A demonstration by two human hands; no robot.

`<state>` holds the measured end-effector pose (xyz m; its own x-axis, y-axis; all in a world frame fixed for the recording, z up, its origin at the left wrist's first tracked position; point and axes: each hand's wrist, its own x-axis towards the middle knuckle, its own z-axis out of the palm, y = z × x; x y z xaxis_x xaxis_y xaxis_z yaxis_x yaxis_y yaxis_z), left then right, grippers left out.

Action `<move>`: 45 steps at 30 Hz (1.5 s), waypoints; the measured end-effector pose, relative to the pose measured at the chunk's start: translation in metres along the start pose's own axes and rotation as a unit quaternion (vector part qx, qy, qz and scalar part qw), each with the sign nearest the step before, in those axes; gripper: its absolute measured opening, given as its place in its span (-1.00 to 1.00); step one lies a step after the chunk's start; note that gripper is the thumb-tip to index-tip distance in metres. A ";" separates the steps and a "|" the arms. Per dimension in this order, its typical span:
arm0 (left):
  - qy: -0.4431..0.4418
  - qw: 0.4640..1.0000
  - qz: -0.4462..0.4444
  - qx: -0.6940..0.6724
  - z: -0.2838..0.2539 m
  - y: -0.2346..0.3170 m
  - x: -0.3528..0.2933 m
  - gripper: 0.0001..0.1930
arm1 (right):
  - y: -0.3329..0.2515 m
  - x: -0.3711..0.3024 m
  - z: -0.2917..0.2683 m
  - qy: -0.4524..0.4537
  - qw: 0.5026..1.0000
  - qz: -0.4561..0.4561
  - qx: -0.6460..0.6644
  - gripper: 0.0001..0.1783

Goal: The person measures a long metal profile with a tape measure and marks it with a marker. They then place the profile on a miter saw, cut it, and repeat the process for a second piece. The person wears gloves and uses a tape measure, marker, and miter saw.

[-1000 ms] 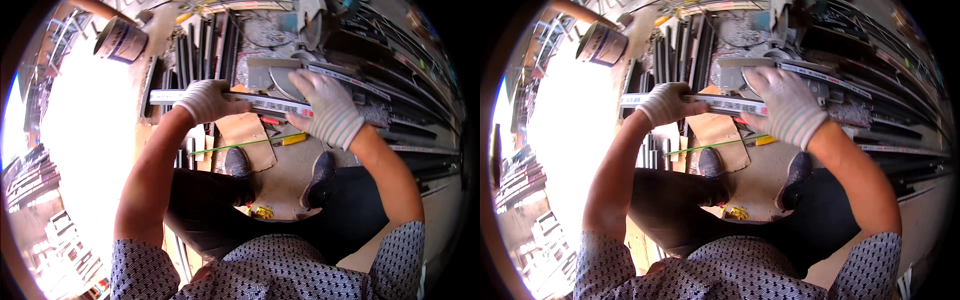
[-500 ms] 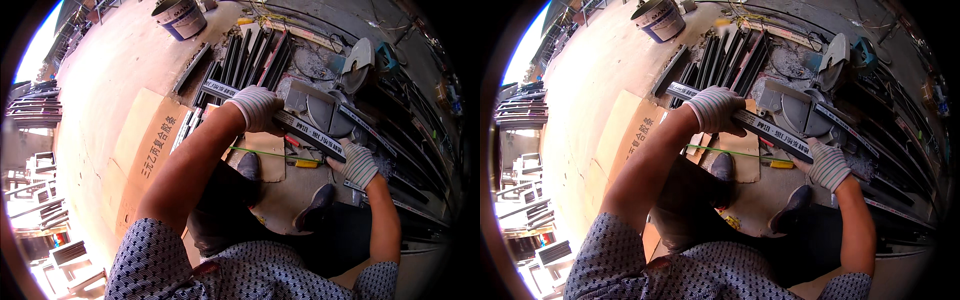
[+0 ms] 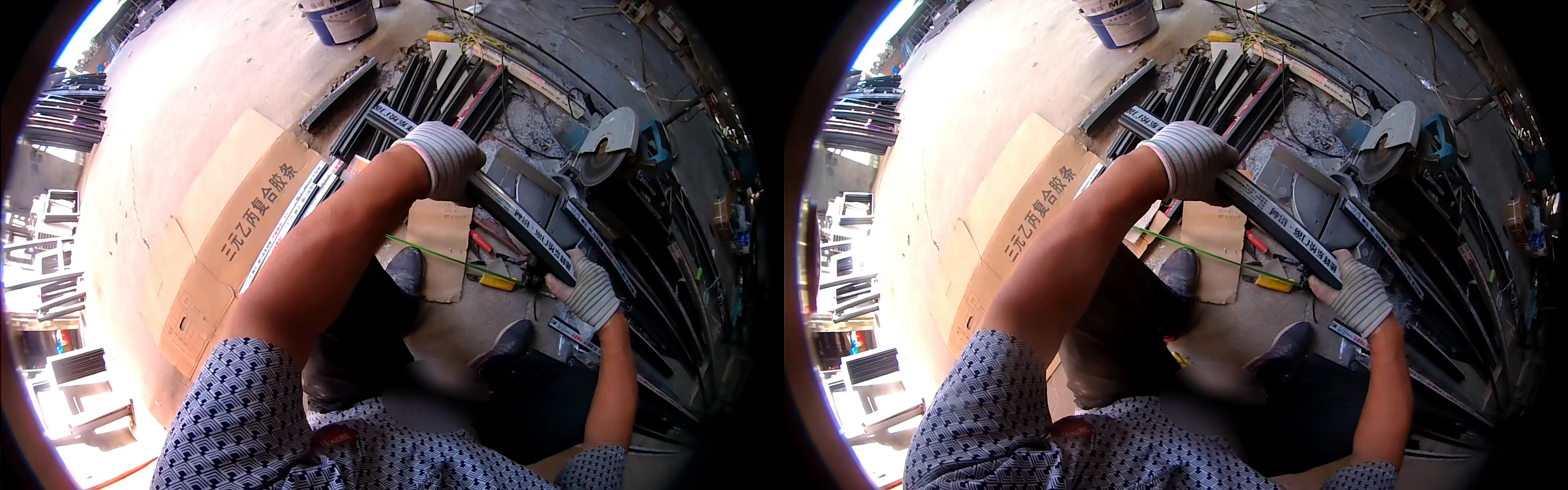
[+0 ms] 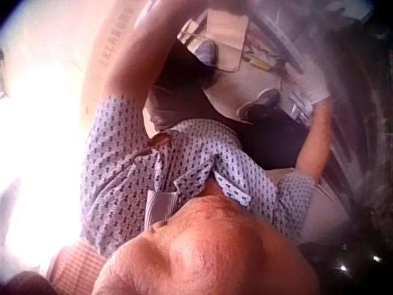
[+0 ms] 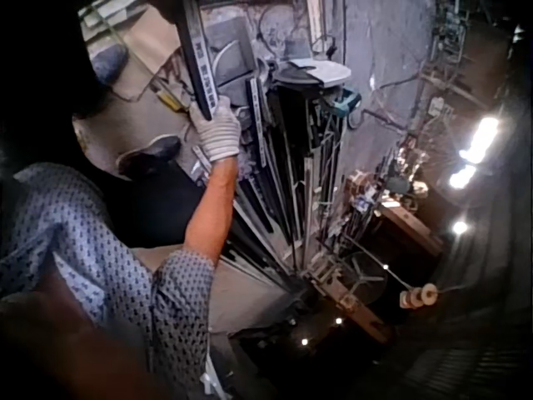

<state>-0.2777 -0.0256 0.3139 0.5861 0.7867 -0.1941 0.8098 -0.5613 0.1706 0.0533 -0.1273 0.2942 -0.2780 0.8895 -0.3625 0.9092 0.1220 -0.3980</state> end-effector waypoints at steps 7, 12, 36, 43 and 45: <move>0.045 0.999 0.024 0.005 0.003 -0.002 0.001 -0.61 | 0.003 -0.001 -0.002 0.023 1.000 -0.013 -0.006 -0.43; 0.199 0.972 0.126 0.015 0.001 0.002 -0.001 -0.43 | 0.009 0.002 -0.005 0.043 0.999 0.001 0.013 -0.41; 0.098 0.600 -0.021 -0.794 0.015 0.042 0.035 -0.57 | 0.026 0.013 -0.003 -0.024 0.907 -0.056 0.418 -0.60; 0.115 0.588 -0.023 -0.800 0.007 0.050 0.038 -0.55 | 0.023 0.010 -0.014 -0.053 0.918 -0.042 0.391 -0.54; 0.118 0.596 -0.027 -0.794 0.008 0.047 0.035 -0.57 | 0.021 0.013 -0.014 -0.068 0.914 -0.043 0.398 -0.53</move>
<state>-0.2193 -0.0265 0.3071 0.3886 0.9121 -0.1306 -0.3269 0.2690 0.9060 0.0732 -0.1073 0.2928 -0.4228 0.8221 -0.3814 0.3849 -0.2181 -0.8968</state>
